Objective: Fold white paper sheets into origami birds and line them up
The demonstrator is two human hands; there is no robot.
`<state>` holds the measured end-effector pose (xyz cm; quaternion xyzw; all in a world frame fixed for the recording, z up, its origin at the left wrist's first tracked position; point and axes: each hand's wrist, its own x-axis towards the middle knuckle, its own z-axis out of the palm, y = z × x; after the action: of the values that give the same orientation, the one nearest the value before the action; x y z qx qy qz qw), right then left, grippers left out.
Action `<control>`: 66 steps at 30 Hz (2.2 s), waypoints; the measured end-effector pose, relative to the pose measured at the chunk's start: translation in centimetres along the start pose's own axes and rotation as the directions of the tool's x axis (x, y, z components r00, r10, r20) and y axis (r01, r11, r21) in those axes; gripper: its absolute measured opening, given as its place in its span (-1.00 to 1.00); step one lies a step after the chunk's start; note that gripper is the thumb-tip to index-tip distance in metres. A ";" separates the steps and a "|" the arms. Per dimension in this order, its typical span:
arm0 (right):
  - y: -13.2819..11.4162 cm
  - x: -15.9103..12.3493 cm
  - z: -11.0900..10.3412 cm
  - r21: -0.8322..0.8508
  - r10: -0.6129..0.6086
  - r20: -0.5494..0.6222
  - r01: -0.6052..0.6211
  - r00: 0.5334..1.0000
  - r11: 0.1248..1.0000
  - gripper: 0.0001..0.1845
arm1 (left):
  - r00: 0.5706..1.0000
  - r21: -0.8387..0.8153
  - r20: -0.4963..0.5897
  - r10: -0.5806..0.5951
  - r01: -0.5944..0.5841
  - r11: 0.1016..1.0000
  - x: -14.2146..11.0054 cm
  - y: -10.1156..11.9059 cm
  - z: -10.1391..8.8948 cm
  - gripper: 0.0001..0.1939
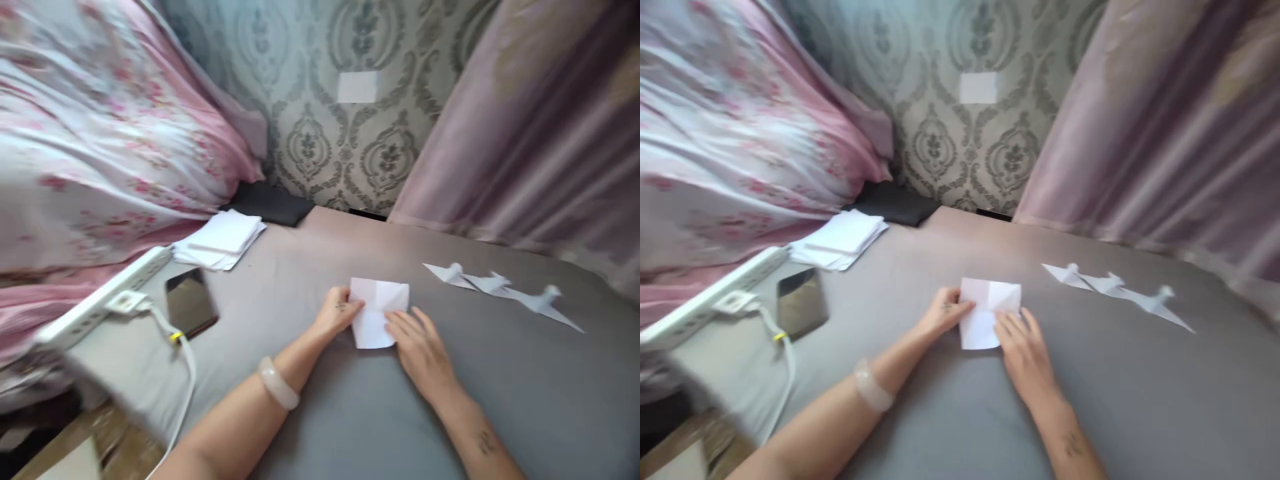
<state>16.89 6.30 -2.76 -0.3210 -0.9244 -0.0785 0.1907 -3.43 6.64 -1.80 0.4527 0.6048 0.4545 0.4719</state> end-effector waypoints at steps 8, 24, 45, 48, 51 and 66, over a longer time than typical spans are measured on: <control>-1.9 1.1 1.3 -0.074 -0.092 -0.069 0.087 0.993 0.993 -0.52 | 0.980 0.145 -0.187 -0.066 0.094 0.985 0.5 -0.8 1.1 -0.81; 1.9 -1.7 0.7 -0.141 -0.053 0.114 0.069 0.992 0.988 -0.49 | 0.965 0.223 0.173 -0.197 0.156 0.962 -2.4 0.5 -3.0 -0.92; -1.2 -2.0 -0.6 0.248 0.298 0.037 -0.298 0.954 0.922 -0.76 | 0.750 0.605 0.510 0.421 -0.661 0.444 -4.6 0.3 -2.6 -0.83; -1.2 -2.2 -0.2 0.247 0.336 0.017 -0.329 0.942 0.911 -0.78 | 0.704 0.606 0.614 0.358 -0.711 0.358 -4.3 0.7 -0.2 -0.81; -1.2 -2.4 0.1 0.235 0.369 -0.002 -0.359 0.929 0.903 -0.80 | 0.725 0.657 0.615 0.310 -0.689 0.306 -3.8 0.9 1.3 -0.78; -0.8 -2.4 -0.5 0.367 0.563 0.067 -0.545 0.824 0.754 -0.82 | 0.863 0.843 0.501 0.072 -0.505 0.186 -3.9 3.4 4.3 -0.71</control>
<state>18.28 4.16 -3.35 -0.5362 -0.7807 0.1495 0.2840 1.72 3.92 1.53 0.8235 0.5584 -0.0169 0.0984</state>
